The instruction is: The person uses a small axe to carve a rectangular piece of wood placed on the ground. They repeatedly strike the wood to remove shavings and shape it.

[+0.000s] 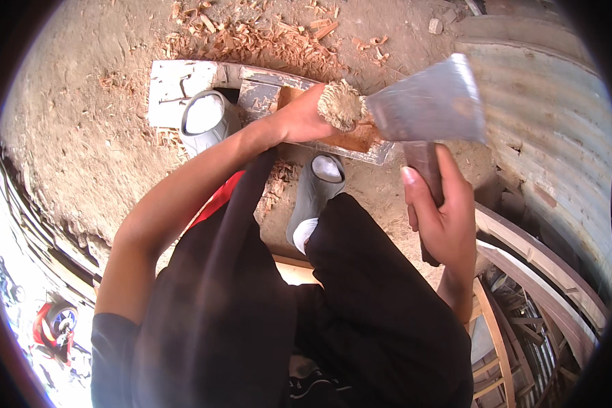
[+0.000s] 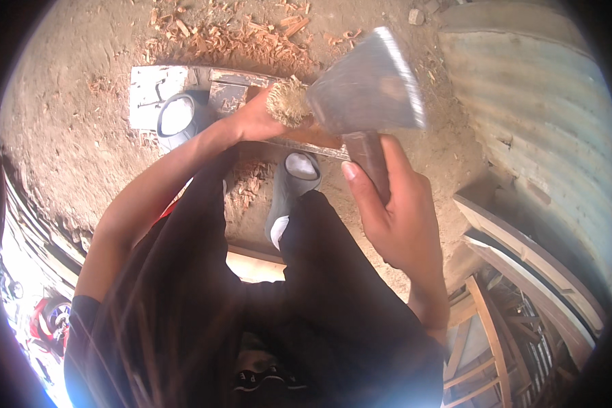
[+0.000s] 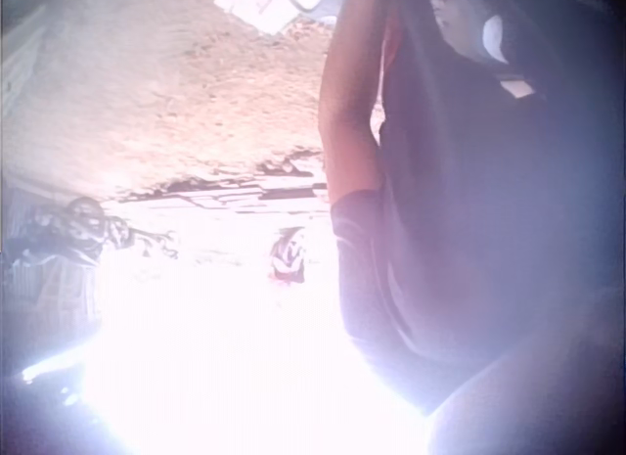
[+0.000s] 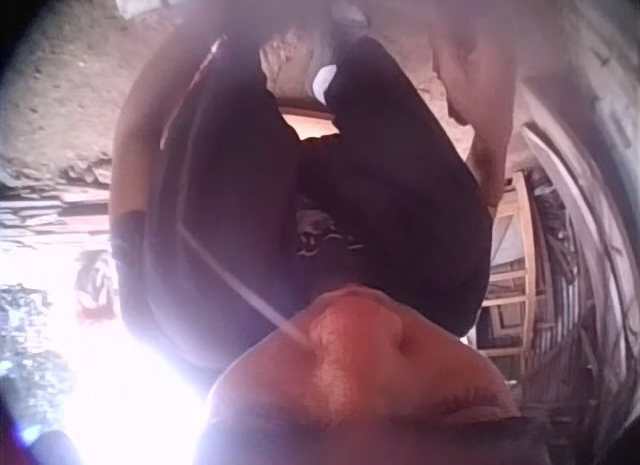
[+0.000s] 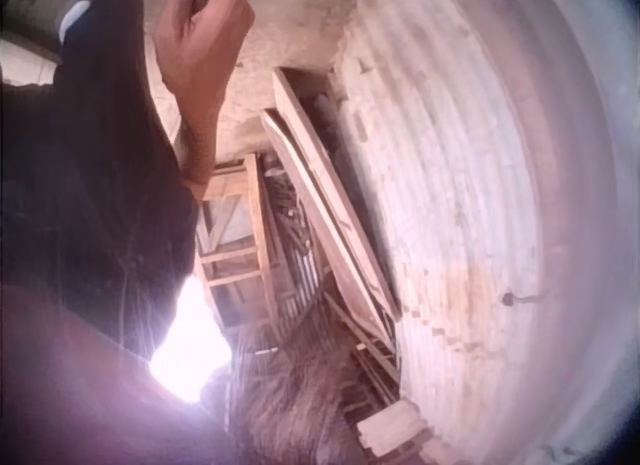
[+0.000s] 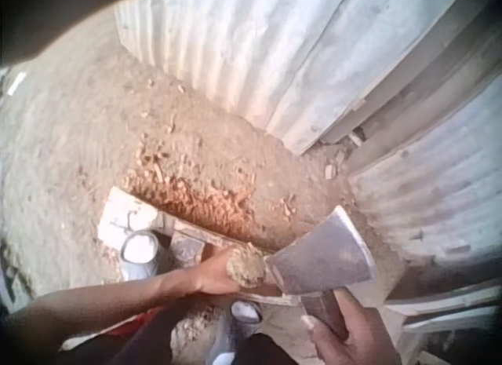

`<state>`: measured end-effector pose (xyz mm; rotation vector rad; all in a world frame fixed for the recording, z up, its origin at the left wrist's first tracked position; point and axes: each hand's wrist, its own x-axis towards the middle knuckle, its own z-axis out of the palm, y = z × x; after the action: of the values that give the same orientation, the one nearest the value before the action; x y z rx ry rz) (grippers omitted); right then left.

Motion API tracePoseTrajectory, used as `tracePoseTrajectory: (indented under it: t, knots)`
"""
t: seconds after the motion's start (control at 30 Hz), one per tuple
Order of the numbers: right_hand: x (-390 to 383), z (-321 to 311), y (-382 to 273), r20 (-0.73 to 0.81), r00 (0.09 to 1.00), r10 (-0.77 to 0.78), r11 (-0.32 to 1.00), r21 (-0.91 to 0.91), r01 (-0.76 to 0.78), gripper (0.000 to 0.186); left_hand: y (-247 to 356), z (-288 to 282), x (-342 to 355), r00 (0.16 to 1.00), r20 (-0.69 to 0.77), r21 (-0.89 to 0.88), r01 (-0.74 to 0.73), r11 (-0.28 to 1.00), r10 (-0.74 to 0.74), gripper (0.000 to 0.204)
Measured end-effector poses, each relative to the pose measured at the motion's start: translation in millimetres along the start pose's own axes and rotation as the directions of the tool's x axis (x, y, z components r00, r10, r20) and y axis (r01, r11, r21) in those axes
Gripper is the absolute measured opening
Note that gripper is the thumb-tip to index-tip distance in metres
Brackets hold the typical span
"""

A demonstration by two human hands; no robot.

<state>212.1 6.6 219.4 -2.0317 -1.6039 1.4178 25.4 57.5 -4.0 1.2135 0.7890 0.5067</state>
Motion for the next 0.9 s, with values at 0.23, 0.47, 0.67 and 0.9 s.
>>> tracePoseTrajectory:
  t: [0.23,0.47,0.67,0.9]
  knots:
    - [5.6,15.7,25.6,0.055,0.992,-0.115,0.981,-0.15,0.122,0.037,-12.7,1.2,-0.1,0.996,-0.035,0.134,0.087,0.987,-0.083,0.071]
    - [-3.3,20.1,4.6,-0.172,0.983,-0.067,0.985,0.145,0.093,0.028,-22.2,1.2,4.4,0.997,0.036,0.074,0.065,0.995,-0.067,0.073]
    - [3.7,9.4,20.7,0.077,0.996,-0.055,0.996,-0.067,0.06,0.04,-17.9,5.7,-13.4,0.998,-0.035,0.237,0.057,0.97,-0.05,0.076]
    - [-19.8,21.3,49.9,-0.063,0.996,-0.066,0.969,-0.241,0.049,0.032,-22.7,10.6,-10.1,0.997,0.032,0.225,0.062,0.972,-0.071,0.074]
